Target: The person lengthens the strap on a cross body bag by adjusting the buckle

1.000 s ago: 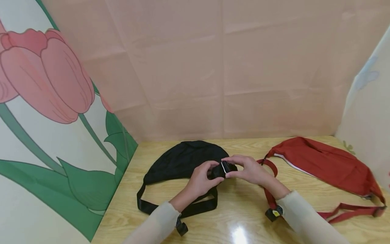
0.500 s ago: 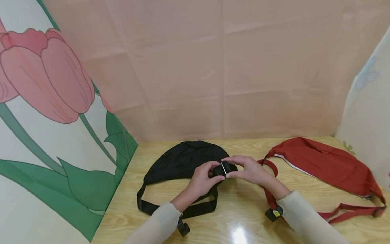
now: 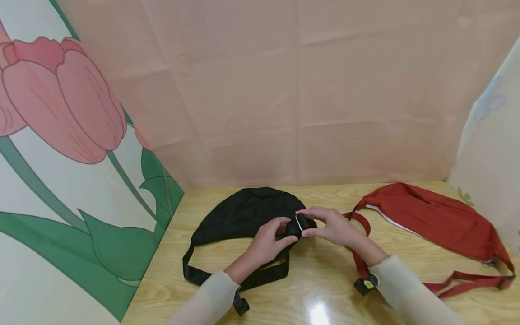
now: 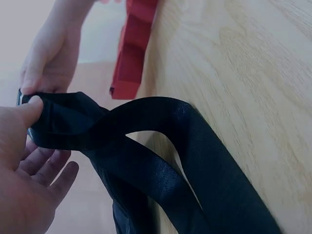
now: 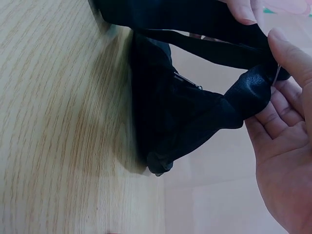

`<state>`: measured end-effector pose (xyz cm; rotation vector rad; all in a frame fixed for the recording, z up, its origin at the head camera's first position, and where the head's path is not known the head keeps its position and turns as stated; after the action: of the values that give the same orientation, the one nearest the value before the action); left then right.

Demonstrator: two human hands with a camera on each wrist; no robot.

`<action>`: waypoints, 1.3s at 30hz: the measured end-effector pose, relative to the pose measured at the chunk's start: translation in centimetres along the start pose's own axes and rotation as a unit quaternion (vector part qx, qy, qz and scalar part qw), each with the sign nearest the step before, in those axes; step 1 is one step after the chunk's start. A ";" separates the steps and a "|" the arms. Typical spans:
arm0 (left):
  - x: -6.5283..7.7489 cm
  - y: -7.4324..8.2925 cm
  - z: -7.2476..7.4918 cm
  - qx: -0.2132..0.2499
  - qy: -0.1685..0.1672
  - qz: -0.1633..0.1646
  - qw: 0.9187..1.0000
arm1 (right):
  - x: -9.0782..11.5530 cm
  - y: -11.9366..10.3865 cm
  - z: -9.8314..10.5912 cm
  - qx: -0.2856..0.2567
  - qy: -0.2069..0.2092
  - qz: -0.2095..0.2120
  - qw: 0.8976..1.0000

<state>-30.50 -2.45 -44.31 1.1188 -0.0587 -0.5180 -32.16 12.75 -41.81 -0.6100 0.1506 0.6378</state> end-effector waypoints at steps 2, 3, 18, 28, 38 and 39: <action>0.0 0.0 0.1 0.003 -0.001 -0.005 1.000 | 0.0 0.0 0.1 -0.003 0.001 -0.003 1.000; -0.1 0.1 0.1 0.006 -0.003 -0.010 1.000 | 0.1 0.0 0.1 -0.007 0.001 -0.004 1.000; -0.3 1.4 -0.3 -0.034 -0.020 -0.052 0.998 | 0.1 0.1 0.1 -0.025 -0.006 -0.006 1.000; 0.2 -0.2 0.2 -0.013 -0.032 -0.027 0.999 | 0.0 -0.1 0.4 -0.046 -0.005 -0.006 0.999; -0.5 0.4 0.3 -0.016 -0.010 -0.040 0.999 | -0.1 0.0 0.3 -0.059 -0.011 -0.003 0.998; -0.5 0.6 0.2 -0.023 -0.008 -0.041 0.999 | -0.1 0.0 0.3 -0.059 -0.013 -0.005 0.998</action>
<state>-30.80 -2.25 -43.61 1.0761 -0.0152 -0.5981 -32.23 12.87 -41.53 -0.7147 0.0861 0.6483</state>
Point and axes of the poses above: each hand's wrist, its own x-axis away from the middle knuckle, its own z-axis out of the back of the hand, y = z × x, the point moved 10 cm from there along -x, towards the middle knuckle, and after that the axes turned 14 degrees about x, right-handed, at the moved point
